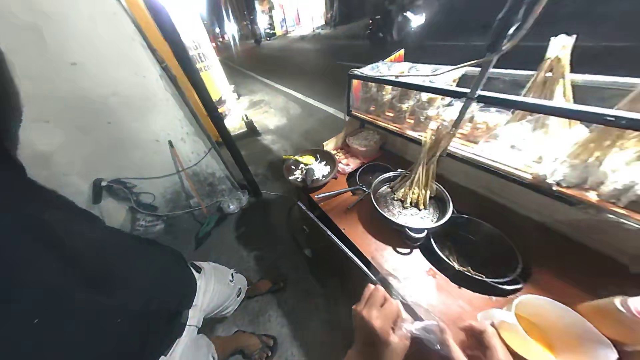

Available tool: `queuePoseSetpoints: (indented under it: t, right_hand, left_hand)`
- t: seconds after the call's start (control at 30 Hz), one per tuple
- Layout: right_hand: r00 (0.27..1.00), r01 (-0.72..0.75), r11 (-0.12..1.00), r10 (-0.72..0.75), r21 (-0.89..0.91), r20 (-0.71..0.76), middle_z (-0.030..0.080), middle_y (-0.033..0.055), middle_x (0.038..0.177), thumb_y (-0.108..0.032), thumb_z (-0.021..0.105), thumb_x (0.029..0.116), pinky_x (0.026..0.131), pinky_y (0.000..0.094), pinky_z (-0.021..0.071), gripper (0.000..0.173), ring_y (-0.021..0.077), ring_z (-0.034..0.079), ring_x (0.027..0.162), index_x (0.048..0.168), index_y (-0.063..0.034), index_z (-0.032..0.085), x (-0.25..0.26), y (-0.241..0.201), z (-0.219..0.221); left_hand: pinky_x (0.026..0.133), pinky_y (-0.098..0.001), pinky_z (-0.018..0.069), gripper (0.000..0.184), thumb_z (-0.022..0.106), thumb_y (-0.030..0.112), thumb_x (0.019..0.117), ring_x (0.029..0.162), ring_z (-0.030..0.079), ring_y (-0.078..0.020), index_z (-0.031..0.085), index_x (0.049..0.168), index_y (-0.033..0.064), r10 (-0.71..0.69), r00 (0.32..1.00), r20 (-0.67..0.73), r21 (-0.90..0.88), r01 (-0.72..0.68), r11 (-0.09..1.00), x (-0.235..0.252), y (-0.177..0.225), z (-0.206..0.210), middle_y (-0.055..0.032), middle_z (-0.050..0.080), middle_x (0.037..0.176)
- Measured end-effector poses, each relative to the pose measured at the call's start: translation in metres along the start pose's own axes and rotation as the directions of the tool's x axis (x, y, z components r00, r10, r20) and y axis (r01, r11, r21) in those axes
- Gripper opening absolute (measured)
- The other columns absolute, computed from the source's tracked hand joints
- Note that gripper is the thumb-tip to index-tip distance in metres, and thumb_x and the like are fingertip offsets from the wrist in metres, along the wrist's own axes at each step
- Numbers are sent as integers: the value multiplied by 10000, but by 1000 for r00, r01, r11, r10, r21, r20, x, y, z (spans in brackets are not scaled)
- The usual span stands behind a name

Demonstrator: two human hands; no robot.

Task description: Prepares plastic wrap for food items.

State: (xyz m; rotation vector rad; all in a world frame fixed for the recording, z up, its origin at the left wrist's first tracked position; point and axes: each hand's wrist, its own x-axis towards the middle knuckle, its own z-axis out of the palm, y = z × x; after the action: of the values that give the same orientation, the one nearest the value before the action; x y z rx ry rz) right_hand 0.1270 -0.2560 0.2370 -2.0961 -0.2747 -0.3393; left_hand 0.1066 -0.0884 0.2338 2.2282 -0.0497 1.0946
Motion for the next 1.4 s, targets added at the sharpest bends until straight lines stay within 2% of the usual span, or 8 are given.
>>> queuePoseSetpoints:
  t: [0.17,0.5,0.67,0.8,1.0,1.07,1.2,1.4]
  right_hand:
    - [619,-716,235,650,658,441,670,51,1010,-122,452,1089,756,317,621,242,122,703,839,1292,-4,511,1,-9,0]
    - [331,-563,-497,596,660,731,673,83,754,-163,439,1022,670,313,621,219,161,689,661,937,-61,614,-15,-1,-11]
    - [319,-666,-460,535,587,782,640,21,676,-410,445,1057,642,338,611,444,137,657,619,718,-155,578,-15,1,-20]
    - [579,-736,-41,477,675,661,662,-18,788,-236,538,988,791,289,595,197,92,668,765,847,-154,649,-25,7,-31]
    - [884,-467,792,402,393,240,674,-46,763,-166,791,844,618,160,491,129,-16,584,657,906,-67,737,-36,28,-20]
    - [825,-561,641,489,524,284,722,6,838,-65,729,920,708,210,594,68,45,680,732,966,-16,737,-34,25,-25]
    - [568,-721,26,594,693,570,736,51,926,-55,507,1062,779,238,609,149,97,717,806,1033,-29,651,-28,12,-43]
    - [526,-385,-610,471,692,708,725,158,983,-195,406,1088,857,358,621,305,222,738,895,1100,-9,648,-36,9,-36]
  left_hand:
    - [627,-337,555,120,752,112,837,655,656,-143,718,894,12,-545,762,349,-79,604,793,-3,8,4,-63,692,768]
    - [712,-300,605,170,578,99,1017,735,694,-146,660,1148,29,-551,-101,828,-163,898,-409,6,10,2,-71,708,865]
    - [737,-299,577,186,504,104,1006,735,671,-112,676,938,81,-403,-104,909,14,975,-220,-9,23,7,-16,693,802]
    - [709,-291,564,261,440,148,1012,753,659,-107,662,883,102,-442,-21,897,-23,995,-93,-2,28,7,-3,672,799]
    - [727,-226,516,239,773,91,825,854,610,-79,599,662,75,-362,542,759,-326,797,509,-16,15,26,-19,639,883]
    - [689,-225,534,227,744,54,864,782,631,-75,623,672,53,-422,527,738,-356,835,420,-15,22,29,-21,658,822]
    - [775,-292,626,225,470,136,1071,851,742,-165,645,1154,22,-388,-73,919,-148,847,-510,2,26,22,-108,738,960]
    - [858,-416,610,321,478,154,1034,977,728,-282,600,1309,44,-99,-54,994,-36,677,-735,-2,29,30,-183,711,1106]
